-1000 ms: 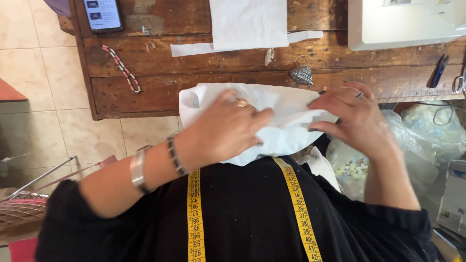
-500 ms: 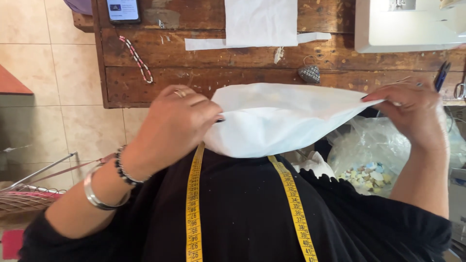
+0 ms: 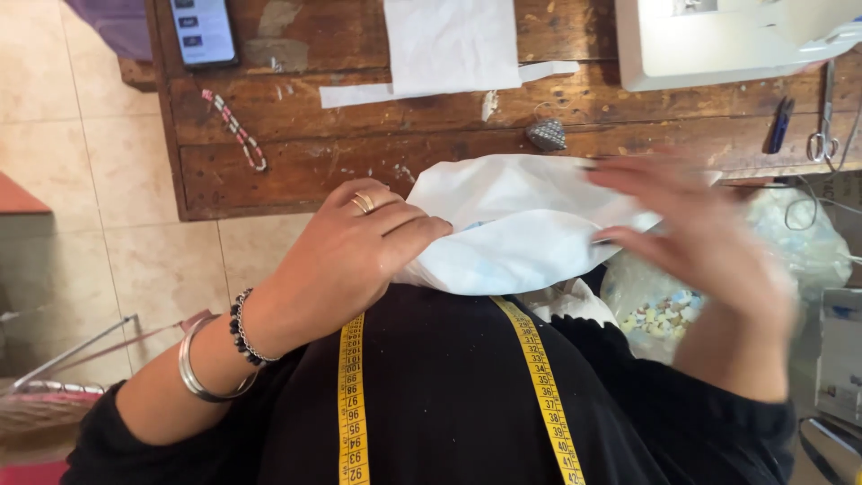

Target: Stuffing a pillowcase with foam pieces and pinning the opening closed

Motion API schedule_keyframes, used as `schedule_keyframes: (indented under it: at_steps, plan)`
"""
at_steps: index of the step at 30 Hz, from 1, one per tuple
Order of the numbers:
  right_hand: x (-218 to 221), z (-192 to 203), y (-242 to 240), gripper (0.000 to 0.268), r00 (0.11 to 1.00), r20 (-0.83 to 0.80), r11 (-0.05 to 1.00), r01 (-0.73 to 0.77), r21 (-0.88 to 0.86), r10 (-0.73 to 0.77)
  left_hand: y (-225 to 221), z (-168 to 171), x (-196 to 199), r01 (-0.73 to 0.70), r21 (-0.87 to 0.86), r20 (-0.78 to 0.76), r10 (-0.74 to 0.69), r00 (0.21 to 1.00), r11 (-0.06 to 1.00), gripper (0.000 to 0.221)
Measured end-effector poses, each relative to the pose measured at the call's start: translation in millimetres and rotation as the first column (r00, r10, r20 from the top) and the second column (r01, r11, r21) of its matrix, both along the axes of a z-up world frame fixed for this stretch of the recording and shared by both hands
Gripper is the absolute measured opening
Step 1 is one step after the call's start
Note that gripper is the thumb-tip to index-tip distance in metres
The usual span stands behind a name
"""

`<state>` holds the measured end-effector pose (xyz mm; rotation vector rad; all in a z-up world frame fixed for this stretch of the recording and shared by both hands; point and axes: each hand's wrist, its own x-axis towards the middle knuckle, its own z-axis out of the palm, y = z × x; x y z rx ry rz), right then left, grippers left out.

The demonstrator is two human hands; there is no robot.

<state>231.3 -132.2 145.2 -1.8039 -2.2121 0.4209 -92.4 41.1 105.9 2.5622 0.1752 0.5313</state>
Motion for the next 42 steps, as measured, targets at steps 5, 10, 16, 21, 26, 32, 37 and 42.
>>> schedule_keyframes:
  at_steps: [5,10,16,21,26,32,37,42]
  plan:
    - [-32,-31,35,0.042,0.971,-0.234,0.975,-0.087,-0.202,0.039,0,4,16,0.073,-0.092,0.036,-0.070,0.997,0.993,0.044]
    - [-30,-48,31,0.021,0.951,-0.221,0.936,0.138,-0.324,-0.216,3,-14,23,0.111,-0.473,0.248,0.011,0.969,0.874,0.046]
    - [-44,-37,27,0.021,0.894,-0.232,0.914,0.333,-0.231,-0.384,-16,-40,31,-0.257,-0.594,0.058,0.359,0.932,0.763,0.092]
    - [-29,-44,15,0.040,0.860,-0.459,0.974,0.185,-0.128,-0.223,-27,-53,33,-0.125,-0.676,0.218,0.358,0.908,0.726,0.019]
    - [-29,-23,37,0.023,0.870,-0.427,0.964,0.176,-0.202,-0.248,-30,-46,25,-0.085,-0.640,0.248,0.309,0.918,0.764,0.021]
    - [-40,-28,52,0.066,0.997,0.078,0.992,0.011,-0.129,-0.001,-26,-40,14,0.002,-0.493,0.289,0.162,0.944,0.870,0.022]
    - [-65,-34,48,0.063,0.990,0.094,0.991,0.115,-0.075,-0.108,-24,-44,11,0.016,-0.462,0.248,0.112,0.962,0.887,0.033]
    - [-51,-40,36,0.053,0.968,0.117,0.975,0.224,0.001,-0.223,-21,-44,9,0.023,-0.481,0.263,0.120,0.957,0.876,0.039]
